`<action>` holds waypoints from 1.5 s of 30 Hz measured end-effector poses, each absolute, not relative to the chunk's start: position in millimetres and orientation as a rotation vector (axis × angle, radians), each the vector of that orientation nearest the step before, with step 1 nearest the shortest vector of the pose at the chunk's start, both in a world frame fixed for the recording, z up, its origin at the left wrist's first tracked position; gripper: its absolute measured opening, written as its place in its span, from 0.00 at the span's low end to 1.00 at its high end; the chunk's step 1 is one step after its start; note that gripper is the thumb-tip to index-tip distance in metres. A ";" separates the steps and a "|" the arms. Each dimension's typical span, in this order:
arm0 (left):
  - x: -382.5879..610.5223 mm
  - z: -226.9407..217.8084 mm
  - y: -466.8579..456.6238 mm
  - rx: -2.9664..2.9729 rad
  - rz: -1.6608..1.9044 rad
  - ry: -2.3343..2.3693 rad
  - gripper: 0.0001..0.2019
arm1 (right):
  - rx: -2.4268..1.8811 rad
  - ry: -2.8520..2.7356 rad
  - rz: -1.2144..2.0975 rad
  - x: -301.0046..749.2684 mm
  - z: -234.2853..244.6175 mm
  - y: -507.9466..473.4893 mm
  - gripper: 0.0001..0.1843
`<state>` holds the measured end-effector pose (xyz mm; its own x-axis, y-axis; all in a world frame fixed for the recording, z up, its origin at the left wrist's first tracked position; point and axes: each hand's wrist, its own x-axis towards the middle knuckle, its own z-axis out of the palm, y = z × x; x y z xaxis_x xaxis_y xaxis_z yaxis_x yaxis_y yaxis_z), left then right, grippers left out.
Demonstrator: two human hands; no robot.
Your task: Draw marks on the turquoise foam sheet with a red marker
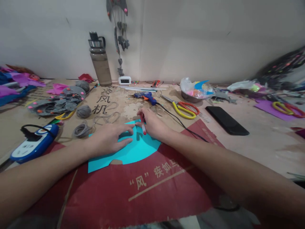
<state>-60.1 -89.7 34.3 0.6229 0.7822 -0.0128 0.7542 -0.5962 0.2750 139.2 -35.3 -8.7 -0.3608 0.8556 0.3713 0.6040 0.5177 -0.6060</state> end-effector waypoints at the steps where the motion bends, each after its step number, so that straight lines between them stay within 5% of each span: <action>1: -61.1 34.3 -88.7 2.577 0.206 1.251 0.14 | -1.184 -2.092 0.491 139.0 -9.2 -34.9 0.13; 6: -59.8 44.4 -66.6 2.442 0.439 1.445 0.14 | -1.185 -2.091 0.499 138.7 -10.8 -34.1 0.14; 31: -43.5 42.8 20.0 2.244 -0.112 1.083 0.12 | -1.195 -2.179 0.446 143.2 -16.5 -32.9 0.10; 45: -40.9 32.0 18.6 2.196 -0.058 1.202 0.14 | -1.082 -1.766 0.665 147.6 1.5 -46.2 0.12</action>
<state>-40.9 18.6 32.0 0.5837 0.7452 -0.3225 0.7728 -0.3880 0.5022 147.6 -46.2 1.5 -0.1801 0.8849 0.4296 0.3815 0.4654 -0.7987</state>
